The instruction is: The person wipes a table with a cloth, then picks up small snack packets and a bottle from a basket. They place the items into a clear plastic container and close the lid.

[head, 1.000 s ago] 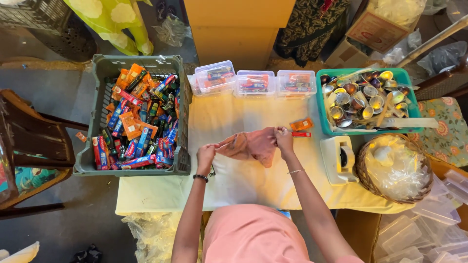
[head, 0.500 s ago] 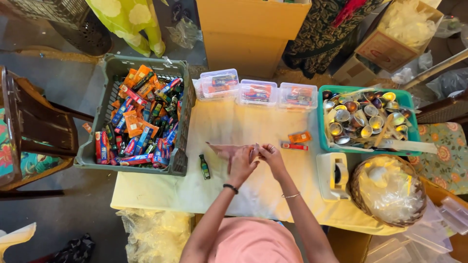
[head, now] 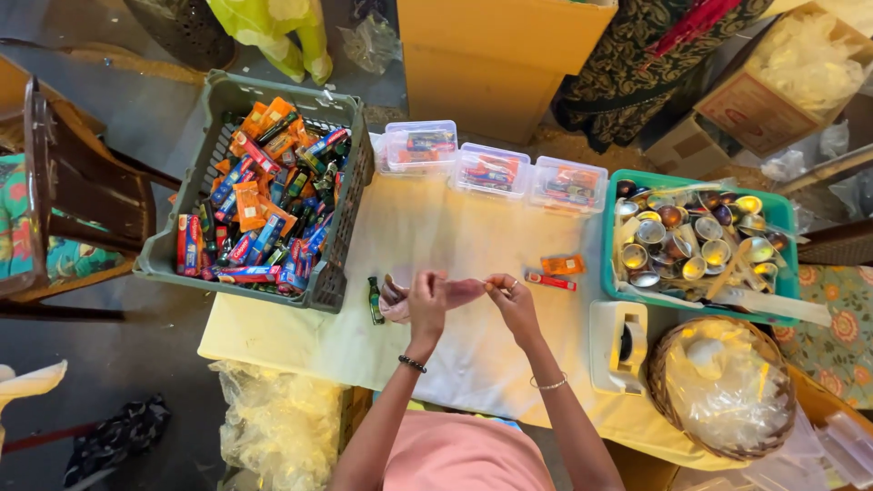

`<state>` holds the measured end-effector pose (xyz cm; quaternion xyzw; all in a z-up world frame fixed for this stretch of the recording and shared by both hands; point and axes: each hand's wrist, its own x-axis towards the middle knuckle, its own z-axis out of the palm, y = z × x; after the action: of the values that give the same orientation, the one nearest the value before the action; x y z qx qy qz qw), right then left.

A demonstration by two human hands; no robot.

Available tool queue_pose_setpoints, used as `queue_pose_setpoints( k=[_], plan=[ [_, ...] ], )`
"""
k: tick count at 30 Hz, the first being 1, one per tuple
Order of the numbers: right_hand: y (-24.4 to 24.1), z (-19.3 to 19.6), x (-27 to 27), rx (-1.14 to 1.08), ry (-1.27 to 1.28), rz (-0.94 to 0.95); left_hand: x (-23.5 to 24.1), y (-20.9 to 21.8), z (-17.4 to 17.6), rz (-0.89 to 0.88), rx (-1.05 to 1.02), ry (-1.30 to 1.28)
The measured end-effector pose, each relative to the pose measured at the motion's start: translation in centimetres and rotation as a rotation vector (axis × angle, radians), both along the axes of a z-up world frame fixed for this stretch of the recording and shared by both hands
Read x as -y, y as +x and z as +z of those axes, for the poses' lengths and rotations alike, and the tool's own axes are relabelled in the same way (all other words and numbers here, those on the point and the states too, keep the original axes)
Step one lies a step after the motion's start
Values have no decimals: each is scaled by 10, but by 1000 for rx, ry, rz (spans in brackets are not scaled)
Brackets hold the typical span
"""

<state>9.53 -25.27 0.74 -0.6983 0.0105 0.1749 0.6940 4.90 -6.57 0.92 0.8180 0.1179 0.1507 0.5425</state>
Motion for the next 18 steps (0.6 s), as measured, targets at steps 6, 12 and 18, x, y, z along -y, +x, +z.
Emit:
queue_pose_setpoints(
  k=[6,12,18],
  plan=[
    [-52,-3,-11,440,-249,99,20,-12,-101,53,-497,-754],
    [-77,-62,0,-84,-39,7,47,-37,-102,31,-327,133],
    [-4,-18,-58,135,-478,284,65,-55,-78,-125,-620,90]
  ],
)
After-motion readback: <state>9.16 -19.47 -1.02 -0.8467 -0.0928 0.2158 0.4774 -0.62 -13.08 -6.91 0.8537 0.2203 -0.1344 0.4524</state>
